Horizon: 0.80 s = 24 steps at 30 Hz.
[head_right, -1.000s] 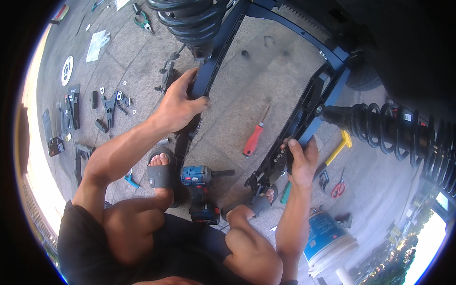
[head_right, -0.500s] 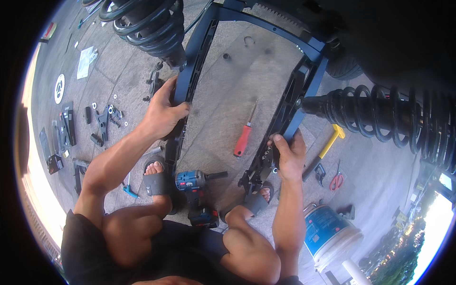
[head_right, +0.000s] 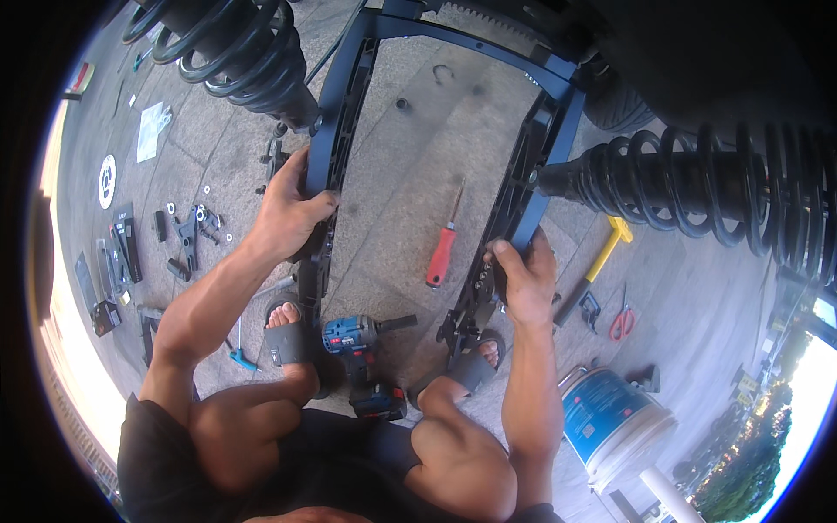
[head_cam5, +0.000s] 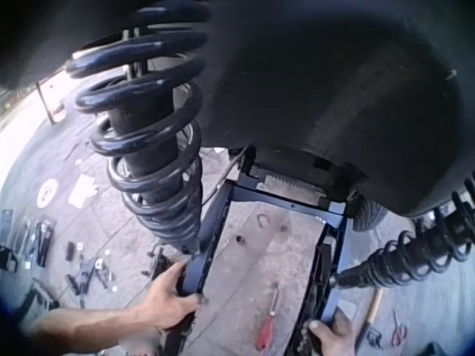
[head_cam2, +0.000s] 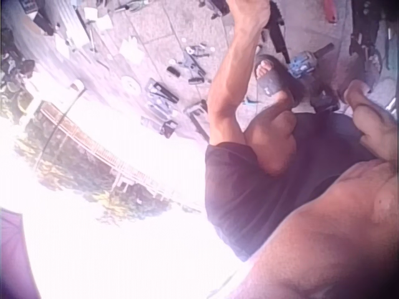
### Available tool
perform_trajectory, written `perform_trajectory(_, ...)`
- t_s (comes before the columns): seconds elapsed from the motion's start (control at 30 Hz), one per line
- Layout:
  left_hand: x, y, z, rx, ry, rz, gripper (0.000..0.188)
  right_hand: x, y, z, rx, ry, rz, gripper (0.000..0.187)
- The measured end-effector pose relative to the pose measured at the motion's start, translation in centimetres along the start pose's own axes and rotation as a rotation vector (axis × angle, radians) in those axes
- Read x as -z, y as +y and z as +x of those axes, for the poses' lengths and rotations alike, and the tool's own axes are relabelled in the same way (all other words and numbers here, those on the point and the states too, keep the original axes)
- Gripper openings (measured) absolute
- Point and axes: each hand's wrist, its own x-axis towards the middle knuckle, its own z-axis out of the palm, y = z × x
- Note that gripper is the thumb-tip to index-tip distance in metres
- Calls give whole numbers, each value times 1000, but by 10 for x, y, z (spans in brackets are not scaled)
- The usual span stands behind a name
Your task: The person assembles a scooter frame by inserting a metal rod into the frame and securing it with a screwdriver. They then attach a black plastic cover to the frame and tighten it with a screwdriver.
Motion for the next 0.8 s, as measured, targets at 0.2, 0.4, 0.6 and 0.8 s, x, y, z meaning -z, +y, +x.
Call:
perform_trajectory(0.2,0,1,-1,-9,4,6,68,1,2,1,13,-10,-11,31)
perform_trajectory(0.4,0,0,0,0,-14,-13,68,2,3,1,19,-16,-21,31)
perform_trajectory(0.6,0,0,0,-7,-13,-16,66,1,2,2,15,-17,3,30)
perform_trajectory(0.8,-1,1,0,-15,-15,-23,64,2,2,2,3,-13,-22,30)
